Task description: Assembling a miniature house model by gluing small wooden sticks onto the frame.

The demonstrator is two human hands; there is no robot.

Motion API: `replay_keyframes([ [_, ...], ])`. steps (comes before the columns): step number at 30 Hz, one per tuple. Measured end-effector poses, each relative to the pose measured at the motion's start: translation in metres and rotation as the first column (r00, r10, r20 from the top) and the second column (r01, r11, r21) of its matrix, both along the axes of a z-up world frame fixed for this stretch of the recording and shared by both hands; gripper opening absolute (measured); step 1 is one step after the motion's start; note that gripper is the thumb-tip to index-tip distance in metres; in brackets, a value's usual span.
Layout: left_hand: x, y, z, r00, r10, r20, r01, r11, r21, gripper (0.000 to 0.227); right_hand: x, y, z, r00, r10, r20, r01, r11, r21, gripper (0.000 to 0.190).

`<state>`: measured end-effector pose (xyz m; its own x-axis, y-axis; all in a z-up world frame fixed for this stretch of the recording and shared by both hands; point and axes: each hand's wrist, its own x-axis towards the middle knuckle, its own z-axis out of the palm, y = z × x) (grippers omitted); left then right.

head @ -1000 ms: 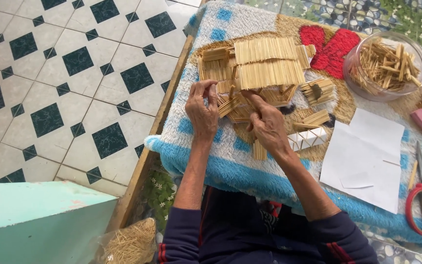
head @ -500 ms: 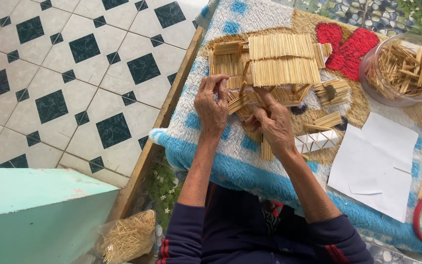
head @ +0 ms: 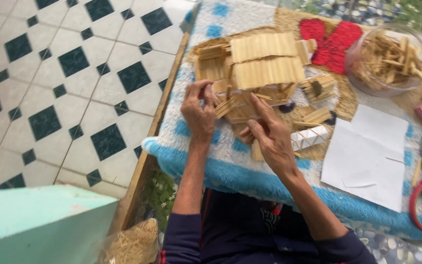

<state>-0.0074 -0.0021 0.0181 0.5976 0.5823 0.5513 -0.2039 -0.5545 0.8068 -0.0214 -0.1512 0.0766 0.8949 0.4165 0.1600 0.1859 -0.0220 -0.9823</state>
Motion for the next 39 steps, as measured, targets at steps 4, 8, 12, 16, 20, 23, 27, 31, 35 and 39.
replay_keyframes([
  [4,0.002,0.0,-0.005,1.0,0.012,0.023,-0.012,1.0,0.011,0.008,0.011,-0.052,-0.006,0.975,-0.218,0.034,0.218,0.976,0.001,0.037],
  [8,0.003,0.0,-0.002,0.998,0.045,0.034,-0.047,0.997,0.053,0.01,0.045,-0.116,-0.004,0.899,-0.433,0.073,0.436,0.899,-0.037,0.022],
  [12,0.0,0.0,-0.002,0.996,0.091,0.007,-0.091,0.992,0.09,0.011,0.091,-0.184,0.001,0.837,-0.464,0.289,0.523,0.833,-0.179,0.017],
  [16,-0.001,-0.004,0.003,0.997,0.081,0.006,-0.082,0.991,0.109,0.01,0.14,-0.227,0.002,0.781,-0.363,0.508,0.589,0.7,-0.405,0.016],
  [20,0.0,-0.016,0.013,0.996,0.092,-0.004,-0.091,0.989,0.114,0.009,0.167,-0.241,0.006,0.749,0.076,0.658,0.57,0.431,-0.699,0.009],
  [23,0.002,-0.019,0.007,0.995,0.098,-0.003,-0.096,0.983,0.155,0.01,0.187,-0.248,-0.003,0.738,0.245,0.629,0.532,0.362,-0.765,0.007],
  [27,0.003,-0.013,-0.002,0.993,0.116,-0.001,-0.114,0.975,0.191,0.01,0.209,-0.243,-0.013,0.711,0.188,0.677,0.552,0.447,-0.704,0.008],
  [31,0.005,-0.013,-0.003,0.993,0.119,-0.006,-0.116,0.978,0.175,0.01,0.222,-0.226,-0.025,0.675,0.29,0.678,0.578,0.364,-0.73,0.01],
  [35,0.005,-0.011,-0.006,0.995,0.1,0.01,-0.1,0.983,0.156,0.01,0.228,-0.216,-0.033,0.617,0.374,0.693,0.543,0.436,-0.718,0.004],
  [39,0.003,-0.017,0.007,0.993,0.117,-0.014,-0.113,0.978,0.177,0.013,0.209,-0.208,-0.003,0.591,0.196,0.782,0.501,0.671,-0.546,0.004],
])
